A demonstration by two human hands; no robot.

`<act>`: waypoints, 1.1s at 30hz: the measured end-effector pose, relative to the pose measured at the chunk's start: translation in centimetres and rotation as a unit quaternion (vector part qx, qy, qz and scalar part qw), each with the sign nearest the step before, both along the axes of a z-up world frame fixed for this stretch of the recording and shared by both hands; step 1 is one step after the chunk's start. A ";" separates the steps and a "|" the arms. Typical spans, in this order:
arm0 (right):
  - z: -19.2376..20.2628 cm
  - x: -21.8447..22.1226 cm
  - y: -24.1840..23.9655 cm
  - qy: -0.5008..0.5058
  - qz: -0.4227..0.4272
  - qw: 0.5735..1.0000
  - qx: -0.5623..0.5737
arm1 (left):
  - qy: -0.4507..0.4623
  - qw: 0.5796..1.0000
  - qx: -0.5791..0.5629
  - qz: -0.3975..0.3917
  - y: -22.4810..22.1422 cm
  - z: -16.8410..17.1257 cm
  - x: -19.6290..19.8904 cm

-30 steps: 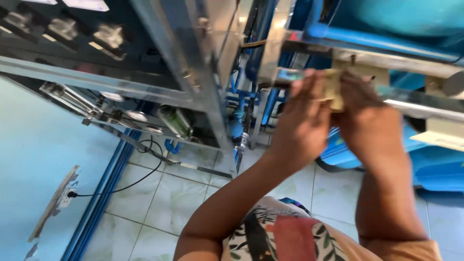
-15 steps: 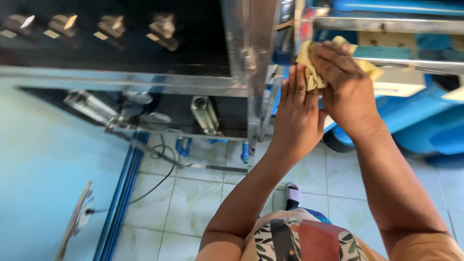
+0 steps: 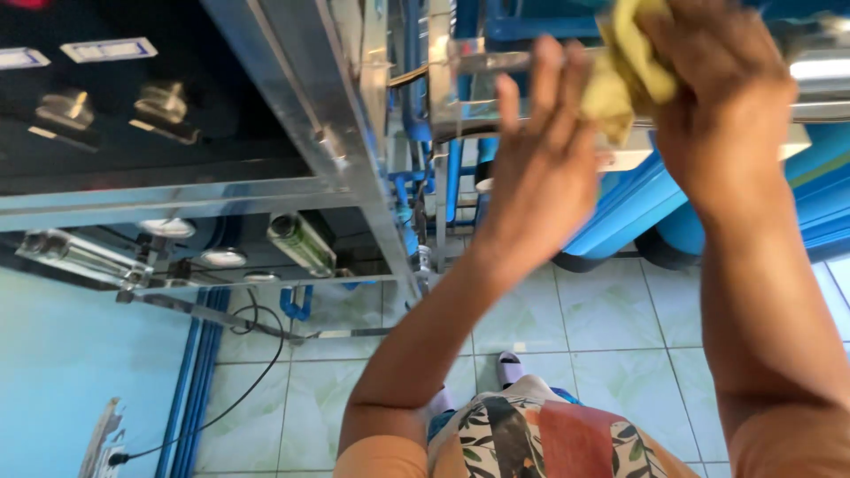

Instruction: Cleaning and wiping down parts of a water purification and filtration system with a cloth.

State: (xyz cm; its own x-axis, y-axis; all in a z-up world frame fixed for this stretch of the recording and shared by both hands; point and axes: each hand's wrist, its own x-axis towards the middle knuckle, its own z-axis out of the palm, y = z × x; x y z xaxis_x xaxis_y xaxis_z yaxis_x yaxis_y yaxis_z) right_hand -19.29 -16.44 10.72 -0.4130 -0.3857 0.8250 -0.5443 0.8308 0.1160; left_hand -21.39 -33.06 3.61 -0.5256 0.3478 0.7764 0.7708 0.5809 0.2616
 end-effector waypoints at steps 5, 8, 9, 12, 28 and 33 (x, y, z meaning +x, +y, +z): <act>-1.0 -10.8 -0.8 0.013 -0.016 0.999 0.027 | 0.020 0.992 0.004 0.126 -2.3 3.1 -3.9; -3.1 -17.7 -4.0 0.041 0.000 0.985 0.168 | -0.039 0.975 -0.049 0.212 -3.6 2.5 -5.3; -4.3 -19.5 -4.8 0.041 0.007 0.979 0.200 | -0.063 0.969 -0.076 0.225 -3.7 1.7 -5.8; -5.7 -22.1 -5.8 0.002 0.027 0.968 0.250 | -0.085 0.964 -0.090 0.237 -3.6 0.2 -6.4; -3.5 -14.7 3.0 -0.043 -0.079 0.940 0.330 | -0.057 0.980 -0.045 0.185 6.1 -2.0 -5.6; -2.1 -13.1 3.7 -0.058 -0.211 0.894 0.392 | -0.089 0.980 -0.069 0.163 7.1 -0.6 -4.0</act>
